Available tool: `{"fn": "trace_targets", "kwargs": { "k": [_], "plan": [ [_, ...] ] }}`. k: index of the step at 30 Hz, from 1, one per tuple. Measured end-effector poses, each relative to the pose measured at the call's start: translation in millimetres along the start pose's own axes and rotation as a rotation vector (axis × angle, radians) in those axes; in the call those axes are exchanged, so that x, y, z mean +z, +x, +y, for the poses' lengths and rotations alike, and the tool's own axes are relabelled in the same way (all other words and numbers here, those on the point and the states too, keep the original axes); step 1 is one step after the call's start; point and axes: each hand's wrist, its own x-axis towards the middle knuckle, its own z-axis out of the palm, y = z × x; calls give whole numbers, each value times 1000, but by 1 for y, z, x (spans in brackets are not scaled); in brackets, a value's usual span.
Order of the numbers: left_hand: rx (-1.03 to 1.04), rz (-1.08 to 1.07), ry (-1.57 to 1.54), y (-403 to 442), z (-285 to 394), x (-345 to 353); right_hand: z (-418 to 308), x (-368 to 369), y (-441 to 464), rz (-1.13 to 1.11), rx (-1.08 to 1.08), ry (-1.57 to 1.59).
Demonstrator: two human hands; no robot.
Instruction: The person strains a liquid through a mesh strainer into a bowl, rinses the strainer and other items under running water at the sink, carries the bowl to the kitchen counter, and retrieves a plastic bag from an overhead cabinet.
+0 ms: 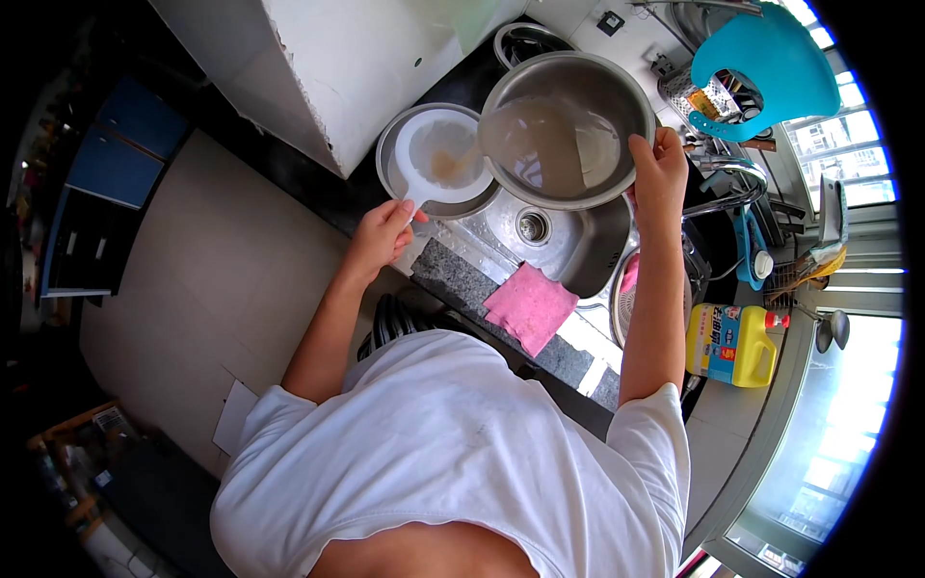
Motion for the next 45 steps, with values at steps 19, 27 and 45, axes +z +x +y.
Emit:
{"fn": "trace_targets", "kwargs": {
  "k": [19,27,45],
  "plan": [
    [26,22,22,-1,3,-3,2,2,1,-17,-16,4],
    [56,34,84,2,3,-4,2,3,1,-27,-20,16],
    [-17,-2,69,-9,8,-1,6,11,16,37,-65,3]
  ]
}}
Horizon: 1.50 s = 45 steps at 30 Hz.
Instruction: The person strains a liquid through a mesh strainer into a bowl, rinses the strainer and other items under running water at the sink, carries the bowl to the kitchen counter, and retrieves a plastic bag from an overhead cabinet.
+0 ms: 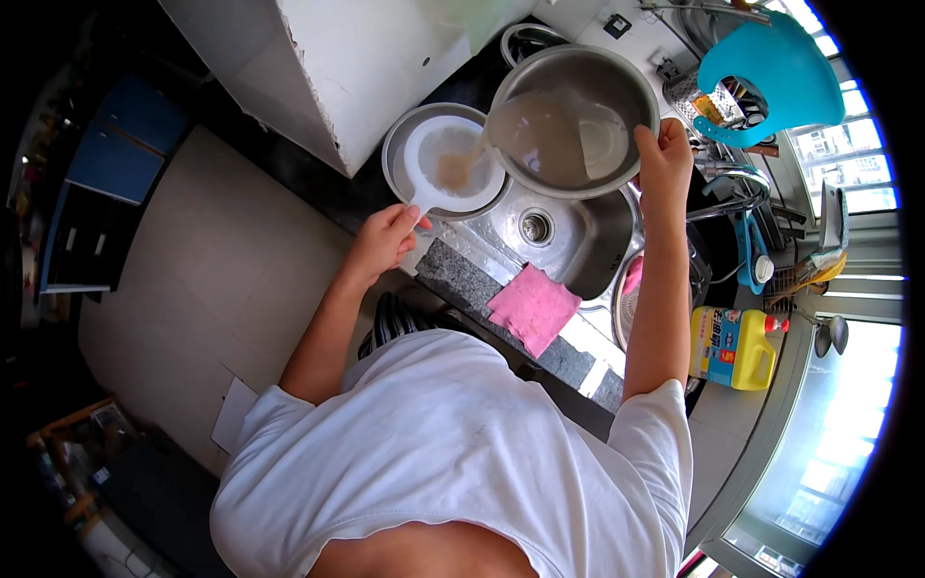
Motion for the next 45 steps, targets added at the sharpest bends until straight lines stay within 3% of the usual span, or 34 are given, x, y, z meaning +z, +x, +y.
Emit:
{"fn": "trace_targets", "kwargs": {
  "k": [19,45],
  "plan": [
    [-123,-135,-246,14,-5,5,-9,12,7,-30,20,-67],
    [-36,-105,-192,37,-1,0,-7,24,-2,-126,-25,-17]
  ]
}}
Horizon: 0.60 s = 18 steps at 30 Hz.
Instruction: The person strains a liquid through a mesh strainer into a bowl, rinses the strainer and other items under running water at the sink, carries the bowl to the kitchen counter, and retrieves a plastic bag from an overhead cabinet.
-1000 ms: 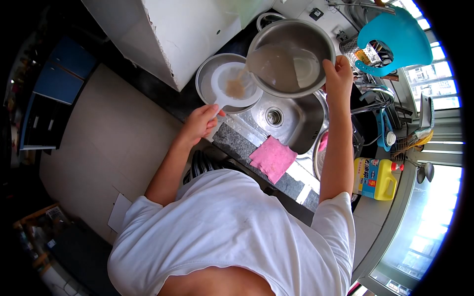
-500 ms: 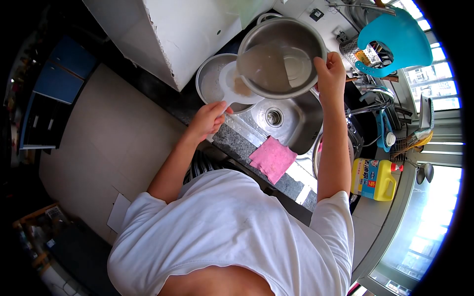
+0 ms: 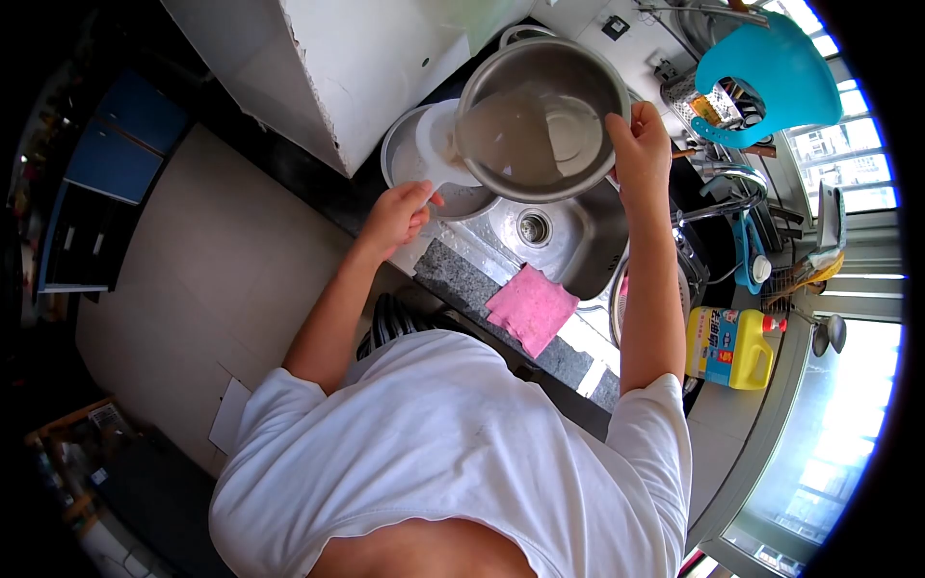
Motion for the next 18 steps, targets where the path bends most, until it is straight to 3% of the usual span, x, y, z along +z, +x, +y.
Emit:
{"fn": "trace_targets", "kwargs": {
  "k": [18],
  "plan": [
    [98,139,348,-11,12,-14,-3,-20,-2,20,12,-69]
  ]
}}
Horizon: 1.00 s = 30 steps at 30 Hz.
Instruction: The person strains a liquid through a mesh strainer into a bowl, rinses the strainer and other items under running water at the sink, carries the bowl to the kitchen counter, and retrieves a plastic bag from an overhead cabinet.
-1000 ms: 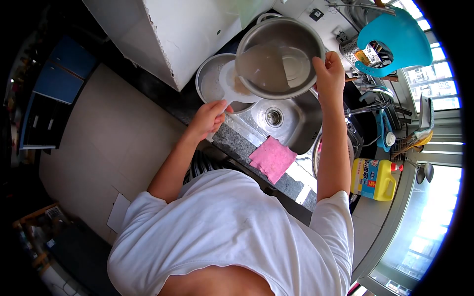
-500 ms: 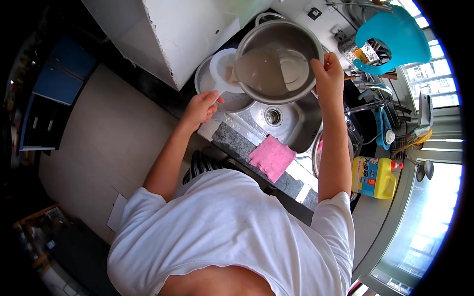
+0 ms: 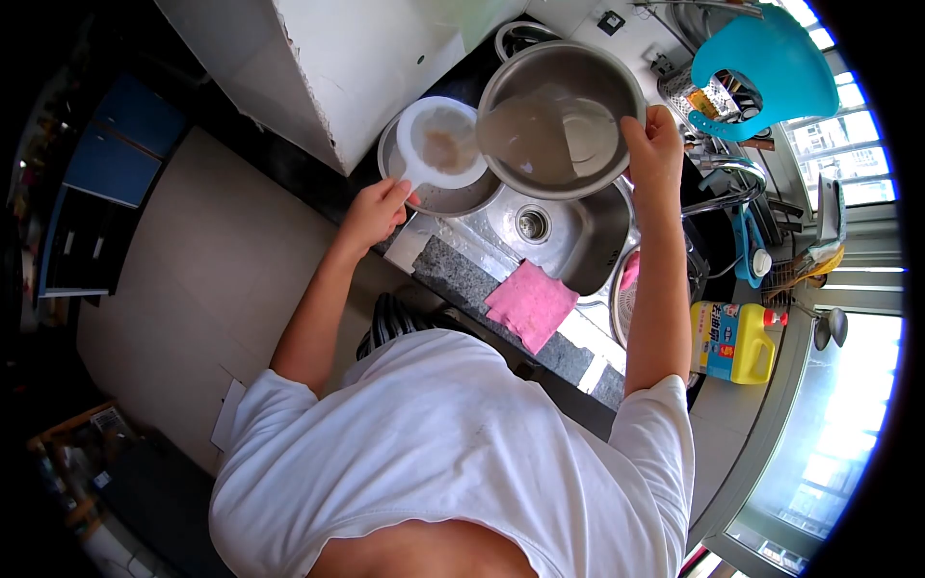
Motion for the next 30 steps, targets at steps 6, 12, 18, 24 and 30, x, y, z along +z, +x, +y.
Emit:
{"fn": "trace_targets", "kwargs": {
  "k": [6,12,18,24,30],
  "plan": [
    [-14,-10,54,-6,-5,3,-3,-3,6,19,4,-65],
    [-34,-59,16,-15,-3,8,-9,2,10,53,18,-46],
    [-150,-159,-176,-23,1,12,-7,5,19,27,5,-66],
    [-189,-214,-347,-22,-2,18,-14,17,19,38,-6,-49],
    [-181,-222,-415,-14,-3,23,-18,26,18,-25,-2,4]
  ]
}}
